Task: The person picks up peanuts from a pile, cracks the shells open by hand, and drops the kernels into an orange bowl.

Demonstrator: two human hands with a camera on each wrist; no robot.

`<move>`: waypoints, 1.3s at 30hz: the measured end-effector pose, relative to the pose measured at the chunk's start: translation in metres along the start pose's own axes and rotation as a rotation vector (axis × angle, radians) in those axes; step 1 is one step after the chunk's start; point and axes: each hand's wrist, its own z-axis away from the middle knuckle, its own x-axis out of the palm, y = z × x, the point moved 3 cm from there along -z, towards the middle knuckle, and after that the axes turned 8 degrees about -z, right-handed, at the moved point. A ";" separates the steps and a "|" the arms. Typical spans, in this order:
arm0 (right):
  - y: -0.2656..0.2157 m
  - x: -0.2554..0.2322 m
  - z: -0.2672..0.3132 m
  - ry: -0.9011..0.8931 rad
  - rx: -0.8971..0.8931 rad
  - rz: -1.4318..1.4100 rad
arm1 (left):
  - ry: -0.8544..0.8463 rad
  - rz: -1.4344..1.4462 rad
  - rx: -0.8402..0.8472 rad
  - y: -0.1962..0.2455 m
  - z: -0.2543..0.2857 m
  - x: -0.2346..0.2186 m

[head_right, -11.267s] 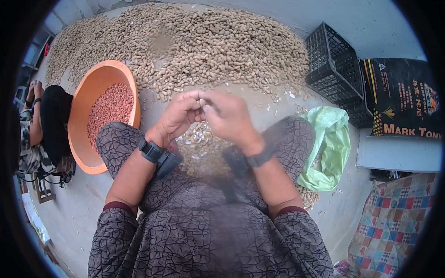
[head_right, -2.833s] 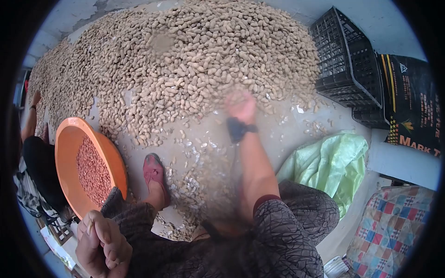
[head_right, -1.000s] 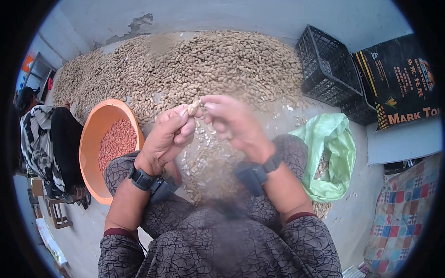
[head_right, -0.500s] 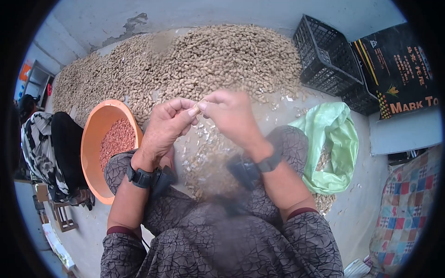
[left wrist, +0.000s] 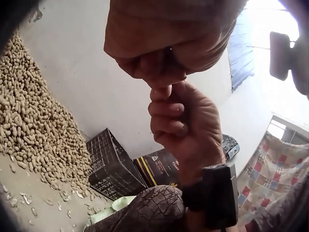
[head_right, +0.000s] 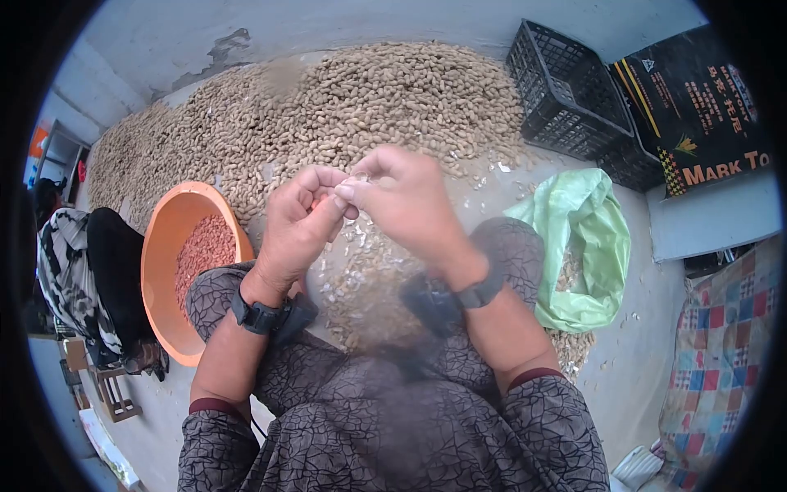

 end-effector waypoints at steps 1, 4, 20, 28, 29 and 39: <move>0.002 -0.002 0.001 0.006 0.003 0.002 | 0.006 -0.064 0.055 0.002 0.001 0.001; 0.012 -0.005 0.000 0.013 0.030 -0.096 | 0.024 -0.096 0.108 -0.004 0.001 0.004; 0.017 0.002 -0.002 -0.050 0.016 -0.402 | -0.062 0.626 -0.082 -0.013 0.003 -0.001; 0.017 0.002 -0.006 -0.040 0.018 -0.448 | 0.069 0.479 -0.072 -0.004 0.004 -0.010; 0.017 0.001 -0.005 -0.029 0.003 -0.392 | 0.125 0.380 -0.071 -0.001 0.005 -0.012; 0.017 0.009 -0.003 0.003 -0.050 -0.203 | 0.084 0.082 0.011 0.007 0.010 -0.010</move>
